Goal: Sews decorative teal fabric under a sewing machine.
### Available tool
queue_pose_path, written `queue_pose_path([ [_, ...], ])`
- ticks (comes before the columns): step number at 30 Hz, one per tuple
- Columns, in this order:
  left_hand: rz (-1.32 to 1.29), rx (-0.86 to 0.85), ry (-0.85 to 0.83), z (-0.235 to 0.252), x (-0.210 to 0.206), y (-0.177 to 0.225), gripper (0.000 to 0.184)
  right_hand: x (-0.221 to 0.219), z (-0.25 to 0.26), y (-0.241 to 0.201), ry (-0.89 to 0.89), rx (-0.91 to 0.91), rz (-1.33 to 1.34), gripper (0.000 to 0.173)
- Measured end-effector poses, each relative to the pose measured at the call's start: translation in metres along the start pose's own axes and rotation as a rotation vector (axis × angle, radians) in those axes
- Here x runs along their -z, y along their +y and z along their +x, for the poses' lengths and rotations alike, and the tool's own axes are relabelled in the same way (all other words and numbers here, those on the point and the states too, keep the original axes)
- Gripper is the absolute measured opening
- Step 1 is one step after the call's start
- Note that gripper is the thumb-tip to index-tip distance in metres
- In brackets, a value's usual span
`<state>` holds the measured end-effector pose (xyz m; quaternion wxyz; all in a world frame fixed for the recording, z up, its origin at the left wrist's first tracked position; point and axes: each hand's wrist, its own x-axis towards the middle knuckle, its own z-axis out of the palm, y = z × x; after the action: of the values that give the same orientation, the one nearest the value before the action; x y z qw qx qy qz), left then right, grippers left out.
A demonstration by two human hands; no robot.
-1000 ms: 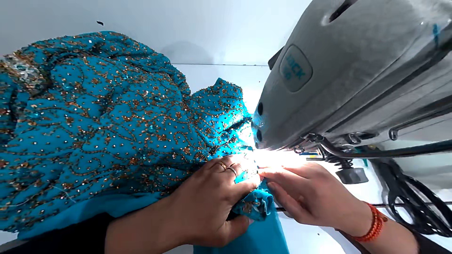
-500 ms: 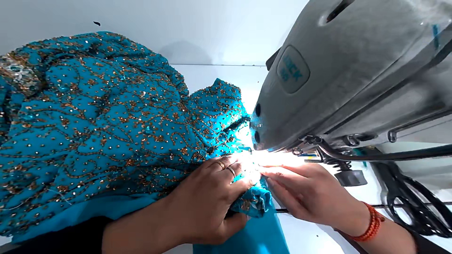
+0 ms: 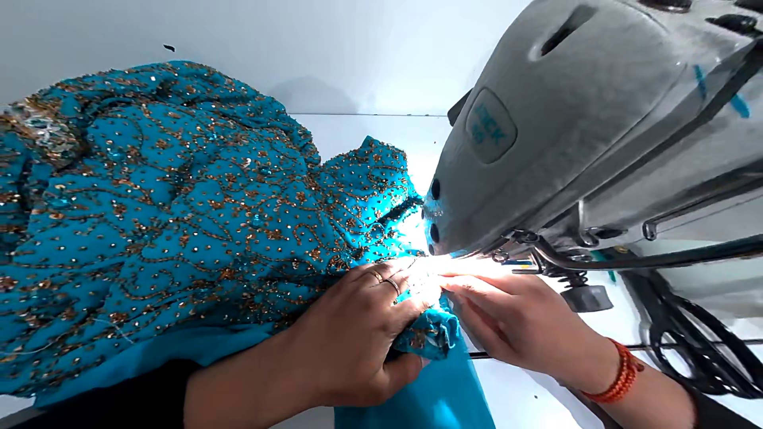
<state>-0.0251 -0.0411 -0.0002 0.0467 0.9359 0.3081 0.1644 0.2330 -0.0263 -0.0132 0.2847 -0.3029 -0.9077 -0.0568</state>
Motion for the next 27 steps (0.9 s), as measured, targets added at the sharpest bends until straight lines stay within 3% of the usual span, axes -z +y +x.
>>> queue_pose_path([
  [5,0.014,0.008,-0.029,0.001,0.002,0.0,0.055,-0.001,-0.001,0.0,0.006,-0.009,-0.022,0.031],
  [11,0.095,-0.042,0.063,-0.003,-0.004,0.002,0.049,-0.002,-0.002,0.001,0.003,-0.025,-0.01,0.033],
  [18,0.115,-0.164,0.113,-0.002,-0.003,0.001,0.044,0.0,-0.013,0.009,0.132,-0.293,0.356,0.029],
  [23,0.09,-0.15,0.11,-0.002,-0.004,0.001,0.045,0.001,-0.007,0.004,0.02,-0.027,0.29,0.031],
  [27,0.104,-0.11,0.094,-0.003,-0.003,0.002,0.042,-0.001,-0.006,0.004,0.005,0.019,0.156,0.033],
])
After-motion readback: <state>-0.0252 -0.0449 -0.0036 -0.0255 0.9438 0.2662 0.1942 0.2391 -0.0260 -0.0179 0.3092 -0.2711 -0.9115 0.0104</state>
